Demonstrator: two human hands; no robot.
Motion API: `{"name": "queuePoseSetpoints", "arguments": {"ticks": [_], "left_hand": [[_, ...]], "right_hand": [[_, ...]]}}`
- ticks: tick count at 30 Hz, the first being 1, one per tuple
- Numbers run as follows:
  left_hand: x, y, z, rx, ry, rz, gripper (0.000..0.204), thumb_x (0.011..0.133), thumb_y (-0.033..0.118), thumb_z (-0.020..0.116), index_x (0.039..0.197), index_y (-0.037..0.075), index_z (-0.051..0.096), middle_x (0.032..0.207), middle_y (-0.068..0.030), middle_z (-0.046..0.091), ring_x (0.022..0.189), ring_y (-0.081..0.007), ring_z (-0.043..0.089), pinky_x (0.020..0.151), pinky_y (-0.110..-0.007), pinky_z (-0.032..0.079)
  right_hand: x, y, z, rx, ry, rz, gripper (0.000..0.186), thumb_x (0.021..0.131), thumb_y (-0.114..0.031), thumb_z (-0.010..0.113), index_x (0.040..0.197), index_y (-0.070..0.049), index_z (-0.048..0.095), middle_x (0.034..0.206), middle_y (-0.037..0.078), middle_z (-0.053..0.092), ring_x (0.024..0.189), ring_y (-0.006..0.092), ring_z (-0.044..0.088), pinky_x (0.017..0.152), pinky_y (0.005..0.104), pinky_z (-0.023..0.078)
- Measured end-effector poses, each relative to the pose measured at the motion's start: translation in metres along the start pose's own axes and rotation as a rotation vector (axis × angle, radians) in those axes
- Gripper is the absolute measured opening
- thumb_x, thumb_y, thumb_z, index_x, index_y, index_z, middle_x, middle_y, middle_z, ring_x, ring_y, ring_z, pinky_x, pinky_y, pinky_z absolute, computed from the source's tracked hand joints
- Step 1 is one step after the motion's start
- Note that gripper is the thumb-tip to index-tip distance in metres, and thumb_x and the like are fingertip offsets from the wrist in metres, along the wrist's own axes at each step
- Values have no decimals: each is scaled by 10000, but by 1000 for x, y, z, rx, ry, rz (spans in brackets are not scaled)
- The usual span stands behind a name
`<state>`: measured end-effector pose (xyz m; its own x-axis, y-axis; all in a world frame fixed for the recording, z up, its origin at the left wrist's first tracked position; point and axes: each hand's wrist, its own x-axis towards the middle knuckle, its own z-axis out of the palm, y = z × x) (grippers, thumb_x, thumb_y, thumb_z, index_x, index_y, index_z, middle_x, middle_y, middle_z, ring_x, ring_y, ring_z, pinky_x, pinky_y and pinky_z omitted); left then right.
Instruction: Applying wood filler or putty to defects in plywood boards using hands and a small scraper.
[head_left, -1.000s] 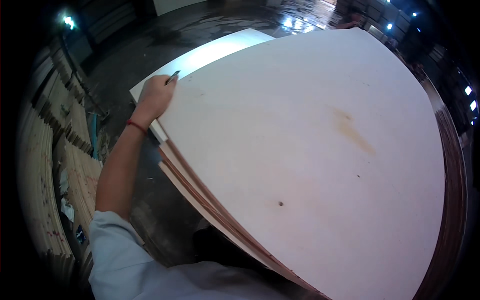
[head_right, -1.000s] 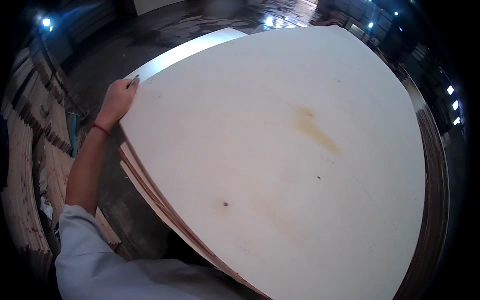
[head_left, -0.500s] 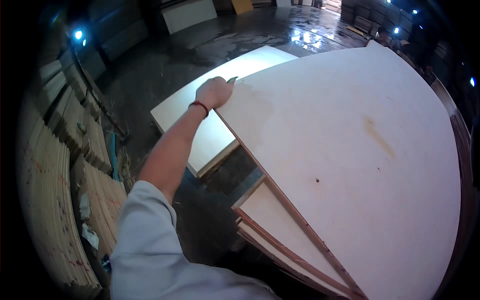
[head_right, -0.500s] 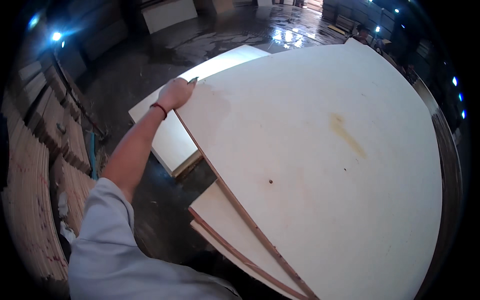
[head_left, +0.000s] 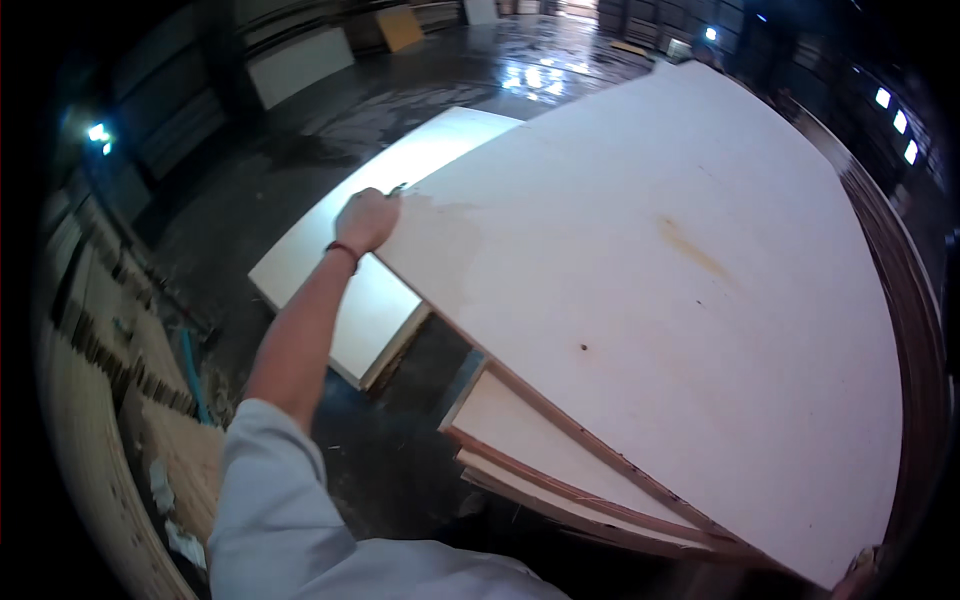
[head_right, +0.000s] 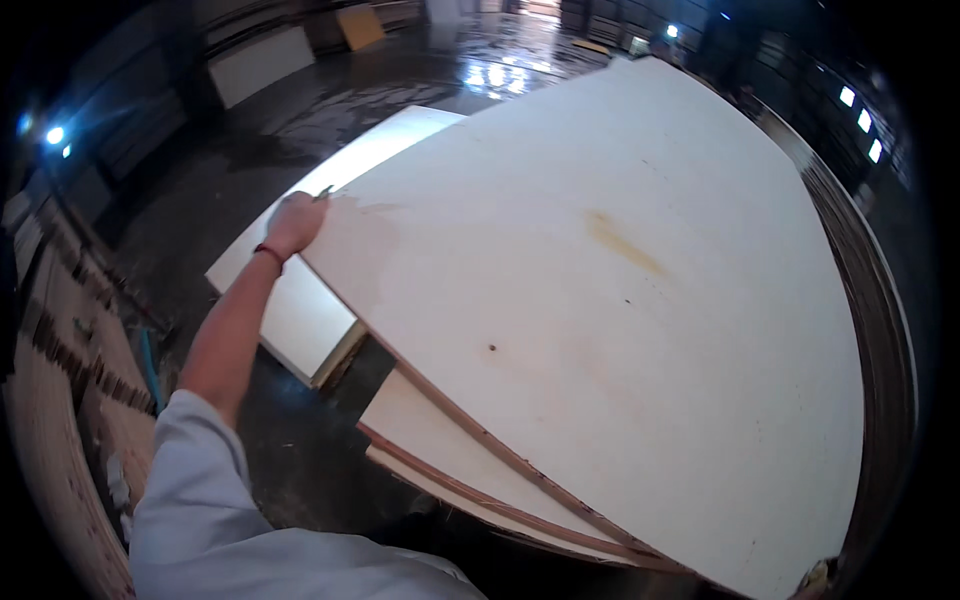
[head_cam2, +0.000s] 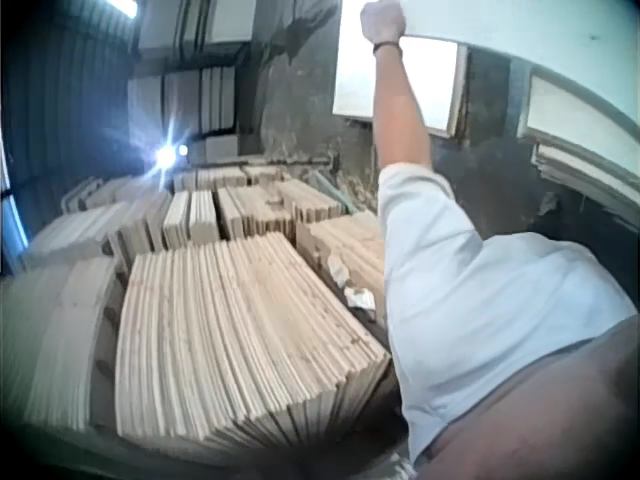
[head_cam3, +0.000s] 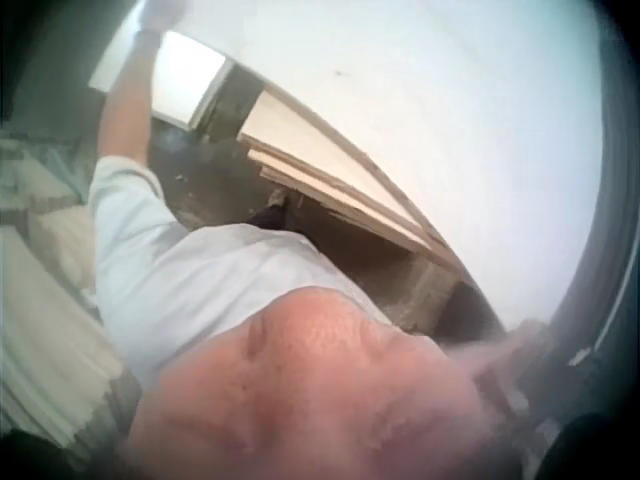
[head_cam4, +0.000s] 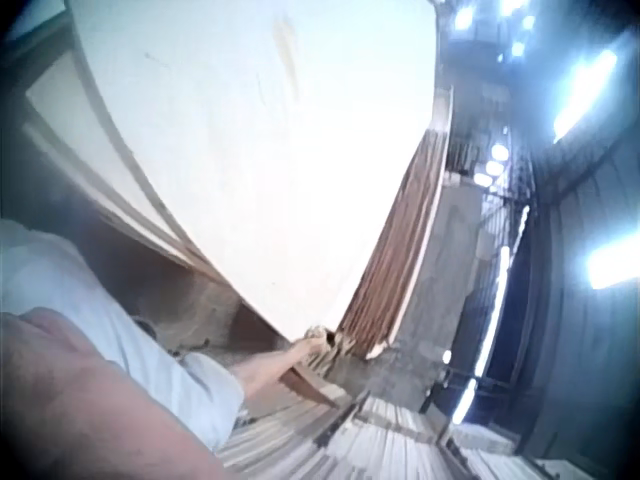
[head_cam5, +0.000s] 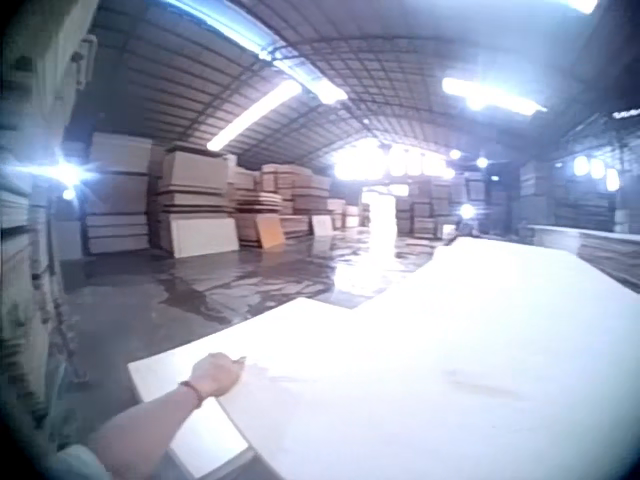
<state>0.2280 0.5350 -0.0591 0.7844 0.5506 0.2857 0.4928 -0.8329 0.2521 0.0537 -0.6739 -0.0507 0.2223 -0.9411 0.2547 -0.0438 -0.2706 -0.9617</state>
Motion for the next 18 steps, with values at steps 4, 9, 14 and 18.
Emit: {"name": "queuePoseSetpoints", "arguments": {"ticks": [4, 9, 14, 18], "left_hand": [[2, 27, -8, -66, 20, -31, 554, 977, 461, 516, 965, -52, 727, 996, -311, 685, 990, -465, 664, 887, -512, 522], [20, -44, 0, -100, 127, 39, 542, 968, 421, 545, 825, -75, 708, 870, -334, 644, 873, -495, 654, 784, -533, 508], [43, -118, -21, -123, 95, 58, 491, 976, 367, 498, 885, -81, 678, 835, -338, 613, 797, -462, 667, 689, -513, 477], [66, -218, -47, -164, 21, 12, 582, 1027, 404, 467, 832, -105, 668, 734, -303, 627, 642, -364, 630, 601, -508, 429]], "right_hand": [[2, 22, -19, 13, -57, 68, 257, 934, -323, 615, 1006, -78, 645, 913, 32, 622, 767, 126, 565, 615, 273, 461], [-48, 28, -9, 32, -110, 136, 345, 957, -376, 594, 1119, -83, 678, 1069, 8, 653, 938, 112, 610, 759, 266, 533], [-114, 13, -12, 39, -305, -121, 246, 943, -333, 600, 1042, -123, 680, 1011, 13, 653, 924, 122, 590, 790, 315, 505], [-218, -40, 51, 103, -157, 83, 195, 920, -366, 620, 855, -183, 641, 812, -31, 587, 753, 111, 551, 704, 316, 492]]}}
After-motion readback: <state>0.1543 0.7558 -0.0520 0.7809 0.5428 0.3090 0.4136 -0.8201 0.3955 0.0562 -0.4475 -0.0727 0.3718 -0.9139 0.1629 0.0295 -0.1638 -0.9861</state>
